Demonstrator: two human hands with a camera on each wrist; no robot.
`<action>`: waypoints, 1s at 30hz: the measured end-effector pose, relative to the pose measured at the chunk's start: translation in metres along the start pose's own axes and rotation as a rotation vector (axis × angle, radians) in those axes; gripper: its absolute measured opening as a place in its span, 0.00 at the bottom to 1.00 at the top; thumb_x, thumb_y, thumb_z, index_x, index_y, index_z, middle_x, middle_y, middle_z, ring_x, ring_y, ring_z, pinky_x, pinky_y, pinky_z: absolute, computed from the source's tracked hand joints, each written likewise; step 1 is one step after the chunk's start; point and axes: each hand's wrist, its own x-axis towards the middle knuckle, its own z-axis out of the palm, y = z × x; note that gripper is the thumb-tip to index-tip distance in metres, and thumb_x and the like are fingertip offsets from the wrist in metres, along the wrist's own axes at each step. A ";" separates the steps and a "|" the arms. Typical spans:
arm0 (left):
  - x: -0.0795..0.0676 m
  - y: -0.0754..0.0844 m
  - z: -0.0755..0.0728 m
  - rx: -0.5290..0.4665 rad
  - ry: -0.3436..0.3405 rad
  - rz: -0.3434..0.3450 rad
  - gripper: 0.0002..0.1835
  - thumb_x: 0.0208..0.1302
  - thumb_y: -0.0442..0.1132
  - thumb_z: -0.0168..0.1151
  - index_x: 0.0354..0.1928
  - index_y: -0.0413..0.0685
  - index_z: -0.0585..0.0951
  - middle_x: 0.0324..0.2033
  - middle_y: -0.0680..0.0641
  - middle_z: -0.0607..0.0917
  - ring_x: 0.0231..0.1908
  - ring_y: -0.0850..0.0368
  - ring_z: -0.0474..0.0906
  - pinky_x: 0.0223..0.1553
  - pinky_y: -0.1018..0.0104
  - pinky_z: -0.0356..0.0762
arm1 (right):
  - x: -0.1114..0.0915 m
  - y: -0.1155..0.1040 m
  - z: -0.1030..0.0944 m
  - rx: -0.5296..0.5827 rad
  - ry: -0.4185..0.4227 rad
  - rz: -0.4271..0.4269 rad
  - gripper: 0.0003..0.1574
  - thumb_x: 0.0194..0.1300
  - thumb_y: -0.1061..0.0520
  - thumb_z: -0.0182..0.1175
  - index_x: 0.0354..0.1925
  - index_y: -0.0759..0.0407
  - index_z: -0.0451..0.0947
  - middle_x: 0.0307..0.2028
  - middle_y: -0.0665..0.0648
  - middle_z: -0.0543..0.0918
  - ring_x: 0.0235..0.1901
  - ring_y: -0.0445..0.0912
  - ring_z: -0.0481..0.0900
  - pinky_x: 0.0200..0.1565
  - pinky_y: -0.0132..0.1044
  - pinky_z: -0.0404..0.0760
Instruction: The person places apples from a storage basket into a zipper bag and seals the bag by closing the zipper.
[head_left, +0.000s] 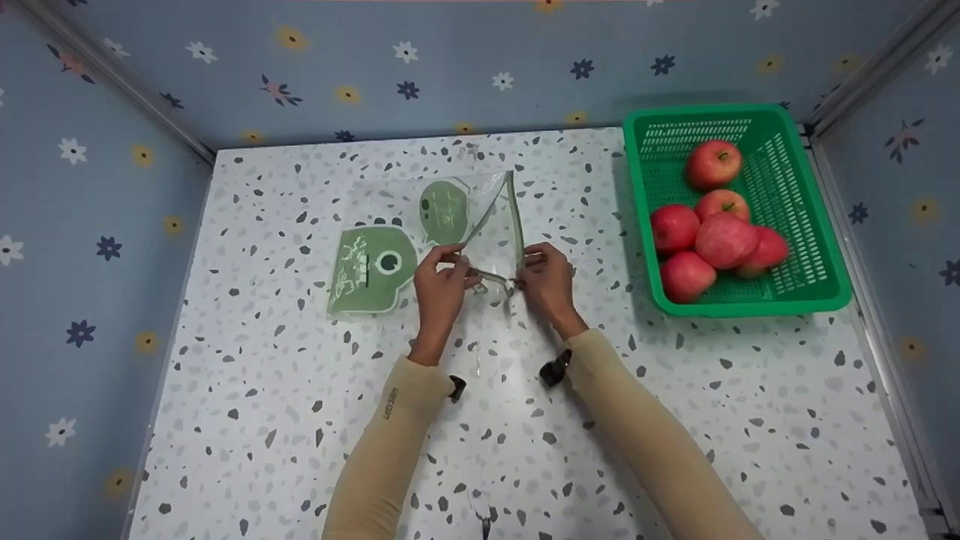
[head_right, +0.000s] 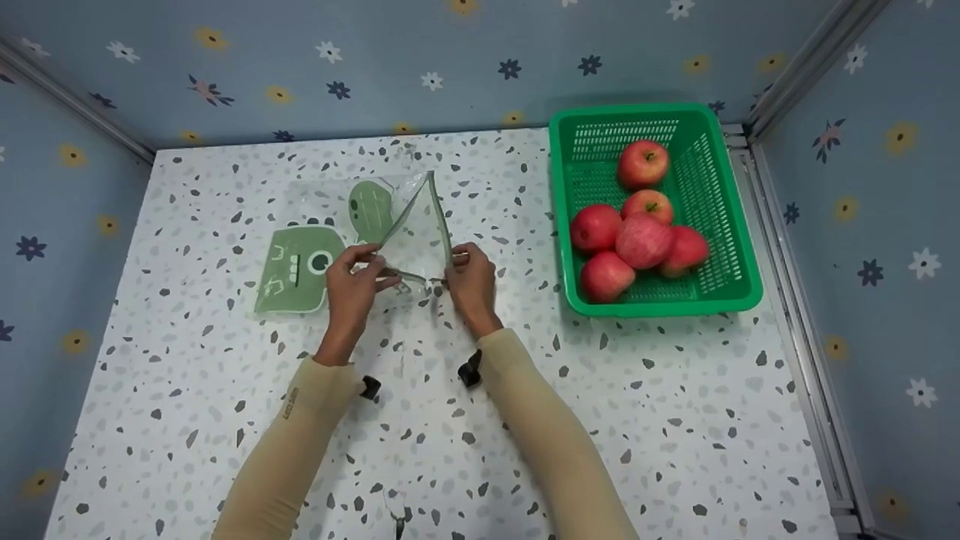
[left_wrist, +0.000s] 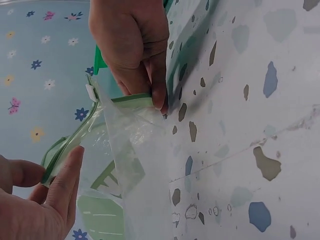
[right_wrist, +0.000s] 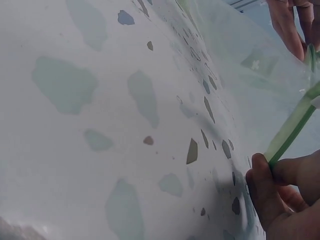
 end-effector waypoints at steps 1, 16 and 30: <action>0.000 0.000 0.000 0.001 0.003 0.005 0.10 0.75 0.27 0.58 0.53 0.32 0.83 0.40 0.41 0.79 0.31 0.51 0.88 0.38 0.64 0.92 | 0.000 0.000 0.000 0.003 0.002 0.002 0.17 0.63 0.77 0.62 0.51 0.72 0.80 0.42 0.68 0.88 0.38 0.55 0.89 0.35 0.33 0.90; -0.002 -0.005 0.002 -0.045 -0.052 -0.007 0.10 0.77 0.28 0.57 0.54 0.31 0.82 0.40 0.42 0.79 0.32 0.56 0.86 0.41 0.63 0.92 | 0.003 0.001 -0.002 -0.018 0.004 0.048 0.18 0.65 0.74 0.63 0.53 0.69 0.81 0.43 0.66 0.89 0.39 0.53 0.89 0.37 0.34 0.90; 0.000 -0.008 0.007 -0.047 -0.072 -0.051 0.12 0.78 0.29 0.56 0.57 0.29 0.80 0.42 0.42 0.78 0.34 0.56 0.86 0.43 0.62 0.92 | -0.001 -0.007 -0.017 -0.115 0.027 -0.142 0.20 0.74 0.65 0.64 0.60 0.71 0.79 0.49 0.66 0.86 0.48 0.57 0.87 0.49 0.46 0.89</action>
